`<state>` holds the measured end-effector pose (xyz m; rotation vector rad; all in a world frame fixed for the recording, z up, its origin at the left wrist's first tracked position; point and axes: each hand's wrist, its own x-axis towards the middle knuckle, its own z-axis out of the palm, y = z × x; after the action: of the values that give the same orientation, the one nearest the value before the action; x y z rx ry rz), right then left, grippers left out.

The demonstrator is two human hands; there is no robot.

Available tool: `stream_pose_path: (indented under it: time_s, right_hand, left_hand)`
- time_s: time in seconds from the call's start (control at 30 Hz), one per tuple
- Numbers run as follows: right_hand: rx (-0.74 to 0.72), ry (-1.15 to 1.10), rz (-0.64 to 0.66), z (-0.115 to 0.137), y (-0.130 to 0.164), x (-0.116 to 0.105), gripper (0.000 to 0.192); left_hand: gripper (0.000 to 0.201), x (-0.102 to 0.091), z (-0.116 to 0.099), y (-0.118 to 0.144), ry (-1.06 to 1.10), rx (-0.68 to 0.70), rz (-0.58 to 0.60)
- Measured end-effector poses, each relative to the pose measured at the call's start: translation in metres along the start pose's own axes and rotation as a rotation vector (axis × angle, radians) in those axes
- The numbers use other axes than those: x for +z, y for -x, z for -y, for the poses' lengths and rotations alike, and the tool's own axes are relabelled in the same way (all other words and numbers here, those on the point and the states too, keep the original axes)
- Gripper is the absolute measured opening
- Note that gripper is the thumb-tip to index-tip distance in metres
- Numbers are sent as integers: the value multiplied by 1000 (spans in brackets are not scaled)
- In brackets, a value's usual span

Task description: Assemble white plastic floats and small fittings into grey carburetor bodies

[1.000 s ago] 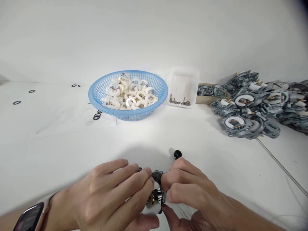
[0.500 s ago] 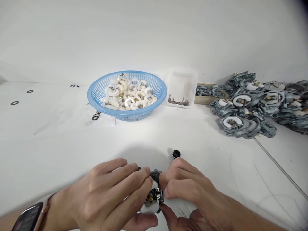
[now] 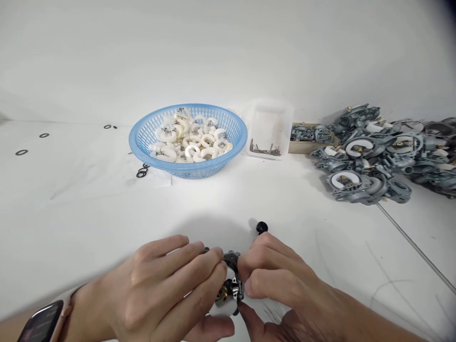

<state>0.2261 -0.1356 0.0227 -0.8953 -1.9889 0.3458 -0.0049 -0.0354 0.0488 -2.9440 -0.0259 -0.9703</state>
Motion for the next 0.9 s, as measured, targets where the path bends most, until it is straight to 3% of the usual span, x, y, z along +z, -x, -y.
stream_pose_path:
  time_s: [0.27,0.4,0.53,0.67,0.9]
  right_hand:
    - [22,-3,-6,0,0,0,41]
    - [20,1,-1,-1,1,1,39]
    - [28,6,37,0,1,-2,35]
    - [27,28,42,1,1,-4,33]
    - [57,57,146,3,4,-6,18]
  left_hand:
    - [30,1,-4,9,-33,-38,4]
    - [31,3,-5,13,-16,4,-63]
    - [29,2,-7,14,-33,-37,27]
    - [28,7,-5,16,-53,29,-48]
    - [28,9,-6,23,-56,16,-38]
